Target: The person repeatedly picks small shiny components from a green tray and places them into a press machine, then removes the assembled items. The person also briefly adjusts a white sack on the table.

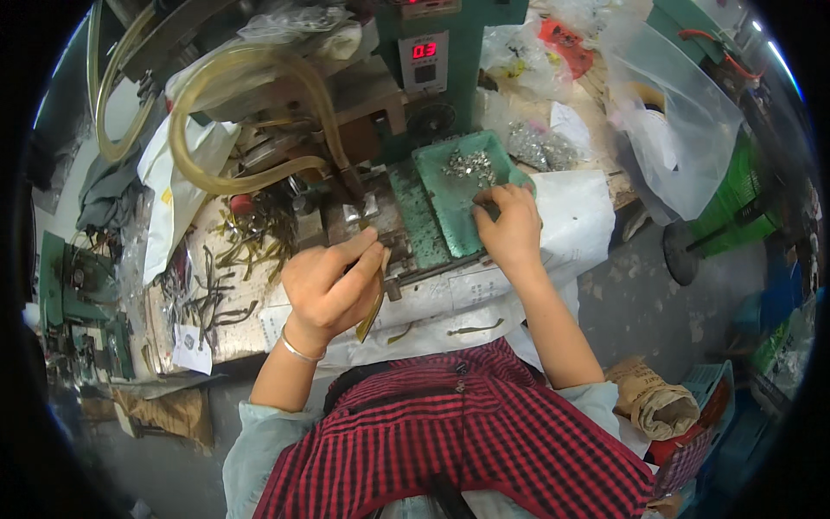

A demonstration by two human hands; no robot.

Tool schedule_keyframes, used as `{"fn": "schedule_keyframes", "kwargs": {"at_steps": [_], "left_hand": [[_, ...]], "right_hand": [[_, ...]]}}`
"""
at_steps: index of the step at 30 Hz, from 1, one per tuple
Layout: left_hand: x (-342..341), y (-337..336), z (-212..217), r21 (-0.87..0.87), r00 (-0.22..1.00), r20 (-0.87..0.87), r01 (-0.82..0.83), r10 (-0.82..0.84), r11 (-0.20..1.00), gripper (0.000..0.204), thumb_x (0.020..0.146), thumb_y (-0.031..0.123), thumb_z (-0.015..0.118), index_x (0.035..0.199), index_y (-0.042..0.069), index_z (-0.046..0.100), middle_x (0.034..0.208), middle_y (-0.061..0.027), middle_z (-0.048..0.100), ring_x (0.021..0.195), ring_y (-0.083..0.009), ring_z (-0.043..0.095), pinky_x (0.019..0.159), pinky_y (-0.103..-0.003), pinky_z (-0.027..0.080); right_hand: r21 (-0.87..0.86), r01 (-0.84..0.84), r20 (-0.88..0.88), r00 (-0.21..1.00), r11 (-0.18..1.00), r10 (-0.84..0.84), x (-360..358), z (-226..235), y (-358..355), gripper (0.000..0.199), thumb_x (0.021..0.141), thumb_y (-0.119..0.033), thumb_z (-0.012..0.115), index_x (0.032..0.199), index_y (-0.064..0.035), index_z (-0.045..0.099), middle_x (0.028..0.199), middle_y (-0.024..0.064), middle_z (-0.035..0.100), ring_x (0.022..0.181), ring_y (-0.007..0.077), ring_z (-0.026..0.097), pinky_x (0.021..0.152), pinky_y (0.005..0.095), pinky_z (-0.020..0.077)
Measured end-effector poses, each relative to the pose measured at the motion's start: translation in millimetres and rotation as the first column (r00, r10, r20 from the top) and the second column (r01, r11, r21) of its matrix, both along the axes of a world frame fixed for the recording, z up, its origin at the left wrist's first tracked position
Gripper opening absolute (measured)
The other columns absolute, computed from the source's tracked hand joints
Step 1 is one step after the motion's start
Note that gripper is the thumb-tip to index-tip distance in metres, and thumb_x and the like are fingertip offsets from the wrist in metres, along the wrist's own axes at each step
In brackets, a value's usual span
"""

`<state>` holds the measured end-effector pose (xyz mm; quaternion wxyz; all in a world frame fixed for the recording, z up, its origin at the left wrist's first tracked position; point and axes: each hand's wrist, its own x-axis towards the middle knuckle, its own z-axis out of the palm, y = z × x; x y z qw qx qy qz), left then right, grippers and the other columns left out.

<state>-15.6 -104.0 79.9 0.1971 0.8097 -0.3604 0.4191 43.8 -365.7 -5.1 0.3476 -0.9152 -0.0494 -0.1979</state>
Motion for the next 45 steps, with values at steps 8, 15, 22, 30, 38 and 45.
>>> {"fn": "schedule_keyframes", "kwargs": {"at_steps": [8,15,22,30,38,45], "left_hand": [[-31.3,7.3,-17.3,-0.154,0.997,-0.082,-0.014,0.002,0.988,0.031,0.079,0.009,0.077,0.111,0.011,0.074,0.117,-0.0102,0.075,0.062,-0.0153,0.062,0.053,-0.029,0.047],[-62.9,69.1,19.9,-0.876,0.966,0.058,-0.072,0.253,0.478,0.016,0.102,0.001,0.053,0.101,-0.001,0.069,0.112,-0.0191,0.073,0.079,-0.0160,0.065,0.057,-0.025,0.049],[44.0,138.3,-64.7,0.309,0.629,-0.364,-0.614,0.687,0.726,0.022,0.081,0.004,0.069,0.101,0.010,0.076,0.145,-0.0145,0.058,0.118,-0.0402,0.056,0.110,-0.050,0.040],[44.0,156.7,-93.8,-0.249,0.833,-0.367,-0.517,0.414,0.819,0.010,0.092,0.002,0.070,0.102,0.002,0.074,0.116,-0.0129,0.075,0.104,-0.0282,0.069,0.090,-0.036,0.051],[41.3,163.1,-93.3,-0.702,0.663,-0.696,-0.551,-0.275,0.450,0.028,0.105,0.011,0.061,0.131,0.001,0.060,0.098,-0.0076,0.075,0.082,-0.0113,0.071,0.064,-0.022,0.051],[-7.4,101.2,-64.9,-0.773,0.731,-0.631,-0.564,-0.260,0.293,0.020,0.106,0.013,0.061,0.121,0.000,0.062,0.101,-0.0122,0.076,0.074,-0.0136,0.071,0.061,-0.024,0.056]], "right_hand": [[-0.199,0.031,0.049,0.999,0.980,-0.021,4.6,-9.7,24.0,0.011,0.080,-0.012,0.073,0.090,-0.0068,0.072,0.097,0.0120,0.069,0.099,0.0364,0.064,0.086,0.0496,0.0498],[0.378,0.075,-0.133,0.991,0.923,-0.026,3.2,-17.8,9.8,0.016,0.101,-0.012,0.066,0.110,-0.0003,0.071,0.090,0.0026,0.072,0.082,0.0090,0.063,0.077,0.0249,0.0499],[0.511,0.009,-0.110,0.992,0.859,0.055,11.9,-10.3,35.1,0.015,0.097,-0.011,0.070,0.108,-0.0005,0.074,0.090,0.0041,0.075,0.081,0.0096,0.065,0.077,0.0262,0.0512],[0.468,0.135,-0.039,0.990,0.873,-0.132,-33.8,-7.0,-16.5,0.018,0.092,-0.003,0.071,0.109,-0.0019,0.076,0.099,0.0079,0.075,0.088,0.0161,0.068,0.084,0.0295,0.0526],[0.376,-0.355,0.239,0.930,0.856,0.281,-7.6,73.9,64.9,0.013,0.091,-0.002,0.072,0.104,0.0007,0.074,0.102,0.0069,0.075,0.098,0.0153,0.069,0.090,0.0287,0.0520],[0.795,-0.272,0.169,0.958,0.543,0.233,-18.9,64.9,113.9,0.027,0.090,0.000,0.074,0.116,0.0006,0.066,0.102,0.0090,0.075,0.099,0.0161,0.071,0.089,0.0286,0.0533]]}}
